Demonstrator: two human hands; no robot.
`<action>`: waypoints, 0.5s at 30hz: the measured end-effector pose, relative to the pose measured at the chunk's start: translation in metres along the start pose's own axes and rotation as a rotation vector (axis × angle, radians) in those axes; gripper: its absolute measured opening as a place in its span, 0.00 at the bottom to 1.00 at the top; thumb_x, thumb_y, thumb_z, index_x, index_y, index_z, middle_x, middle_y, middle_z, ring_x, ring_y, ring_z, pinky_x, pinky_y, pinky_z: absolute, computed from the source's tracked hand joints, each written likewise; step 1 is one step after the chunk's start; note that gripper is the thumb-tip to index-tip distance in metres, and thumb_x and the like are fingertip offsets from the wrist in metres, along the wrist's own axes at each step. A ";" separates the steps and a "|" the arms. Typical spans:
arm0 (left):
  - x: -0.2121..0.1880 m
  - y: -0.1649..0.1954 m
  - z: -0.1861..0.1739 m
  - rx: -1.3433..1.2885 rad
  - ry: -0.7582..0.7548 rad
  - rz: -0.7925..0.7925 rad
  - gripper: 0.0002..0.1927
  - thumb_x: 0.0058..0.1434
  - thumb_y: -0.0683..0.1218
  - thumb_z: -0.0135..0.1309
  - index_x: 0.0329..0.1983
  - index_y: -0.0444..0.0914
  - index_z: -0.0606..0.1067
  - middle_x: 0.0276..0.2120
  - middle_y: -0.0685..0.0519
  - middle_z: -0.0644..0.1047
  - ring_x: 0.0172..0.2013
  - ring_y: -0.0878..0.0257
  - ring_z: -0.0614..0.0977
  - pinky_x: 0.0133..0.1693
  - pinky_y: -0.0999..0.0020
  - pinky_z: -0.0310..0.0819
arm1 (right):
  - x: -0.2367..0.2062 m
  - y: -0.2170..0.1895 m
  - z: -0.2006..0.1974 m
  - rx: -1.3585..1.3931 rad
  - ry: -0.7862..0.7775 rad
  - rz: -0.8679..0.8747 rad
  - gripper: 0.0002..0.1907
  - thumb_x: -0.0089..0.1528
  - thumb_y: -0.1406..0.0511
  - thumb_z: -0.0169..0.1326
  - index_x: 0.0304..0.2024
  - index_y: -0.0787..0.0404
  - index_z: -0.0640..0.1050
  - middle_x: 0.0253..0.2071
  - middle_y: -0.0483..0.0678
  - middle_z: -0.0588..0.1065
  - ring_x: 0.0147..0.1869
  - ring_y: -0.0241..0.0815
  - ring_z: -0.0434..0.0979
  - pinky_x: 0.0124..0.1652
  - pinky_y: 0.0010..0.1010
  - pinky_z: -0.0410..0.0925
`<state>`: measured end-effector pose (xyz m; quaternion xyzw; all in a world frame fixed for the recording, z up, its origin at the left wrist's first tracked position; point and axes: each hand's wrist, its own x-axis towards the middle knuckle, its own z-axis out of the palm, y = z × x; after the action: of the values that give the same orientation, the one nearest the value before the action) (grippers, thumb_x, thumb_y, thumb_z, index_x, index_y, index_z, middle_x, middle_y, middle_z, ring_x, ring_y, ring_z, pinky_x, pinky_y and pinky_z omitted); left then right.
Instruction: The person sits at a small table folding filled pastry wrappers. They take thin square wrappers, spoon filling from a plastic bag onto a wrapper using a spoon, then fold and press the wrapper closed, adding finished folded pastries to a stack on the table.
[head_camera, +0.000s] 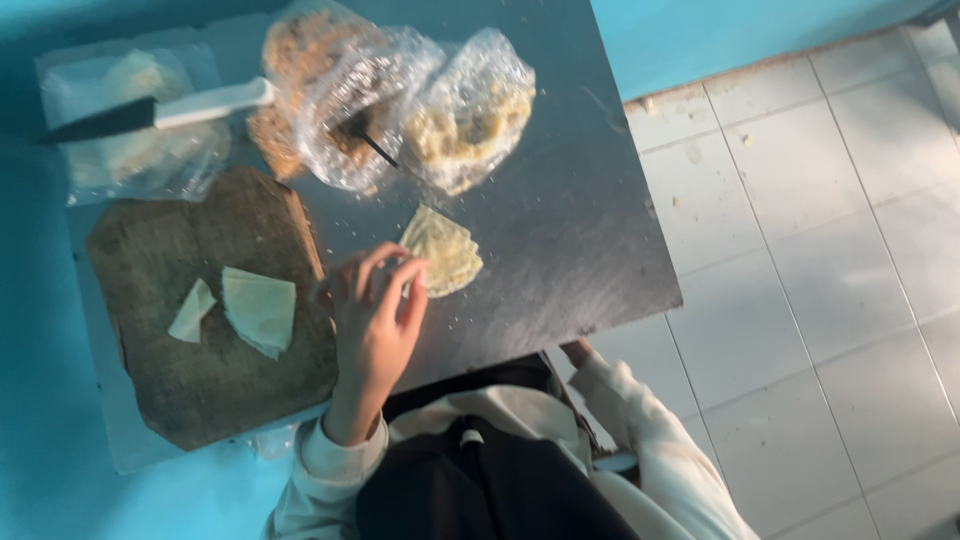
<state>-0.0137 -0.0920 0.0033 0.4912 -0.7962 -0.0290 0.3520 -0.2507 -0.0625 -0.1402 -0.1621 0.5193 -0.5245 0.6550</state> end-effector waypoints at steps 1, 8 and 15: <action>0.000 0.001 -0.002 -0.017 0.005 -0.001 0.13 0.64 0.43 0.61 0.51 0.49 0.76 0.51 0.60 0.75 0.53 0.55 0.74 0.58 0.49 0.57 | -0.003 0.002 -0.013 -0.313 -0.018 -0.003 0.15 0.67 0.62 0.51 0.53 0.58 0.80 0.48 0.49 0.81 0.50 0.46 0.83 0.48 0.36 0.74; 0.000 0.001 -0.012 -0.063 -0.025 -0.044 0.15 0.62 0.44 0.62 0.52 0.48 0.76 0.51 0.59 0.75 0.52 0.54 0.75 0.54 0.53 0.59 | -0.102 -0.083 -0.047 -1.481 -0.594 0.048 0.14 0.68 0.60 0.51 0.51 0.57 0.82 0.45 0.48 0.83 0.47 0.47 0.84 0.45 0.35 0.74; -0.010 -0.004 -0.013 0.203 -0.094 -0.041 0.14 0.63 0.50 0.61 0.51 0.47 0.77 0.50 0.59 0.73 0.52 0.57 0.74 0.52 0.53 0.58 | -0.111 -0.154 0.029 -1.455 -0.595 -0.740 0.14 0.61 0.66 0.59 0.49 0.62 0.81 0.43 0.50 0.81 0.45 0.48 0.82 0.43 0.35 0.75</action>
<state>-0.0003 -0.0820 0.0058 0.5386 -0.8006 0.0217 0.2617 -0.2961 -0.0383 0.0447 -0.8295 0.4466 -0.1773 0.2848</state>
